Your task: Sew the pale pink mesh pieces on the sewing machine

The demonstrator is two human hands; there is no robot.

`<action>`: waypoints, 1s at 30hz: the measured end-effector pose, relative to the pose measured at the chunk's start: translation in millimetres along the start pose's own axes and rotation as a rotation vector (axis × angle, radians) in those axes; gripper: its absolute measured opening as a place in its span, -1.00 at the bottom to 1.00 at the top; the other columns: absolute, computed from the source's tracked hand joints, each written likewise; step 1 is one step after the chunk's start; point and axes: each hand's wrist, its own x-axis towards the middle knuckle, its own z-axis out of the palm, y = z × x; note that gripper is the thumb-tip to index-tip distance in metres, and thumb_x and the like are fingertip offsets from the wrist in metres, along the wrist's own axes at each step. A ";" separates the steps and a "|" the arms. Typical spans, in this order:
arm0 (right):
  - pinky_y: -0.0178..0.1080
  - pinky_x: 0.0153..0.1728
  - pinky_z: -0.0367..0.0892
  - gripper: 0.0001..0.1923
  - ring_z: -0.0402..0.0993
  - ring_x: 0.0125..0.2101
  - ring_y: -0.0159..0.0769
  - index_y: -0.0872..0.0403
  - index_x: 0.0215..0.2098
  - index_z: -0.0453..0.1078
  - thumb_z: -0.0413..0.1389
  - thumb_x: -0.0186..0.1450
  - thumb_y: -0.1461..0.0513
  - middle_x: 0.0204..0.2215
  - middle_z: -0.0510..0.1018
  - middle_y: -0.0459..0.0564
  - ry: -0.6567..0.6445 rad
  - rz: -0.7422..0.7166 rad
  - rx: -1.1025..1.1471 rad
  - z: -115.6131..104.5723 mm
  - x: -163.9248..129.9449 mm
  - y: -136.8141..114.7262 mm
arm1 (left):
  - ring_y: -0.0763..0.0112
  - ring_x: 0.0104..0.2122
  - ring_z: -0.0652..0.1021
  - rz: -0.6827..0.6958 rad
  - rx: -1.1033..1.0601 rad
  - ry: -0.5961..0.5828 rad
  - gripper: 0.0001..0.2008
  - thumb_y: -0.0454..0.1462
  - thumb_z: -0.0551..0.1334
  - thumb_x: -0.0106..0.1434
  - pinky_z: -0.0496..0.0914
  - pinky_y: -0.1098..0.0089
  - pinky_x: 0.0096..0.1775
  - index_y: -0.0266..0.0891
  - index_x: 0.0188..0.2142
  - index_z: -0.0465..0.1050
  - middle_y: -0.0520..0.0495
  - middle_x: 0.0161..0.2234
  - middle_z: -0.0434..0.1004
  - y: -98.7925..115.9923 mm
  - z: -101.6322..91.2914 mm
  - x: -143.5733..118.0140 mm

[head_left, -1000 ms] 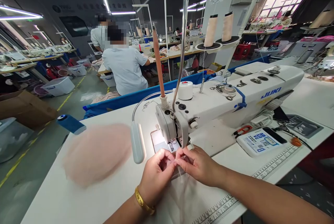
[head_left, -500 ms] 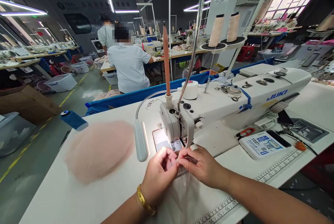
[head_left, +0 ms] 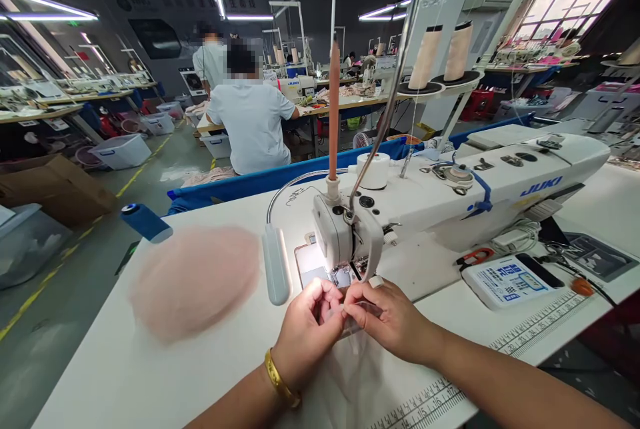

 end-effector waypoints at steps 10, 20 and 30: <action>-0.22 -0.20 0.37 -0.82 0.49 -0.28 -0.25 -0.02 -0.29 0.40 0.04 0.48 0.18 -0.33 0.61 -0.11 0.025 0.033 -0.038 1.5 -1.0 0.7 | 0.46 -0.52 0.30 0.062 0.055 0.033 -0.77 -0.11 0.34 0.16 0.26 0.47 -0.49 -0.20 -0.44 0.44 0.06 -0.52 0.36 -1.0 -1.5 -1.7; -0.18 -0.17 0.39 -0.79 0.50 -0.24 -0.21 0.03 -0.09 0.44 0.07 0.46 0.10 -0.28 0.60 -0.02 0.008 0.025 -0.019 1.3 -3.3 6.2 | 0.38 -0.44 0.44 0.094 0.096 0.041 -0.75 -0.08 0.35 0.22 0.37 0.42 -0.41 -0.18 -0.46 0.59 -0.02 -0.44 0.47 -5.2 -5.8 1.9; -0.21 -0.17 0.42 -0.80 0.48 -0.18 -0.21 0.03 -0.17 0.46 0.14 0.43 0.08 -0.26 0.55 -0.03 -0.038 0.125 0.172 0.2 1.4 3.3 | 0.40 -0.47 0.42 0.118 0.114 0.035 -0.74 -0.07 0.35 0.22 0.36 0.43 -0.44 -0.18 -0.47 0.63 -0.02 -0.46 0.45 -3.6 -6.8 2.1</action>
